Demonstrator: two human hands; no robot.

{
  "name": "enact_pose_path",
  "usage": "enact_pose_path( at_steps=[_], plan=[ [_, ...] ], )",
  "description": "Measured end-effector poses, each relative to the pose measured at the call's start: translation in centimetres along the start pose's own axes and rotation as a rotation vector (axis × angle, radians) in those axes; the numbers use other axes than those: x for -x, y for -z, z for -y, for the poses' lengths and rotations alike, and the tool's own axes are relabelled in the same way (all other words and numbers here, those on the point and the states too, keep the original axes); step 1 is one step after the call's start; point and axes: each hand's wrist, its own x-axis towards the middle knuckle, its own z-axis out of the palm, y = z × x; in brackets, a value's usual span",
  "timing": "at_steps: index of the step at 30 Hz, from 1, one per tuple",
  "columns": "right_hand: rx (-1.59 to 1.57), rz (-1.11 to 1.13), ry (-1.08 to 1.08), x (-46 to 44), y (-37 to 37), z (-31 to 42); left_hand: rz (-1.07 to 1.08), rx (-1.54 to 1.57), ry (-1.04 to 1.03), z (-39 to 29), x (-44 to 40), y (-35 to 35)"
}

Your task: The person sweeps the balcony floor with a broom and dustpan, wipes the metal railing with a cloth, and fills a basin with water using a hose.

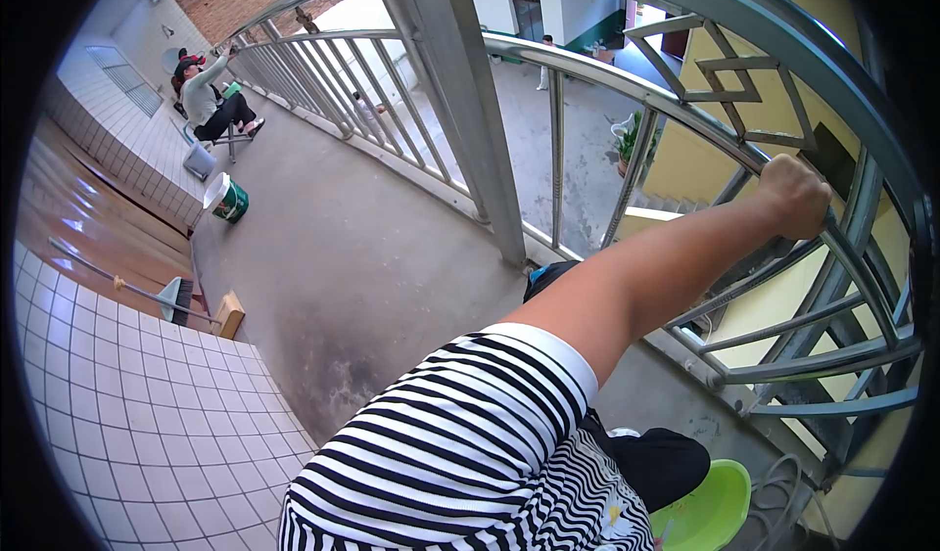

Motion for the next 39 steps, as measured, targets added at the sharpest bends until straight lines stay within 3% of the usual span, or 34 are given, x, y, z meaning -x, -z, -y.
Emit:
enact_pose_path(
  at_steps=[17,39],
  plan=[
    [0.122,0.038,0.153,-1.0,-0.3,-0.2,-0.007,-0.008,0.007,-0.1,0.0,-0.1],
    [0.27,0.117,0.298,-1.5,1.0,-6.2,-0.032,0.043,-0.01,0.2,0.4,0.1]
  ],
)
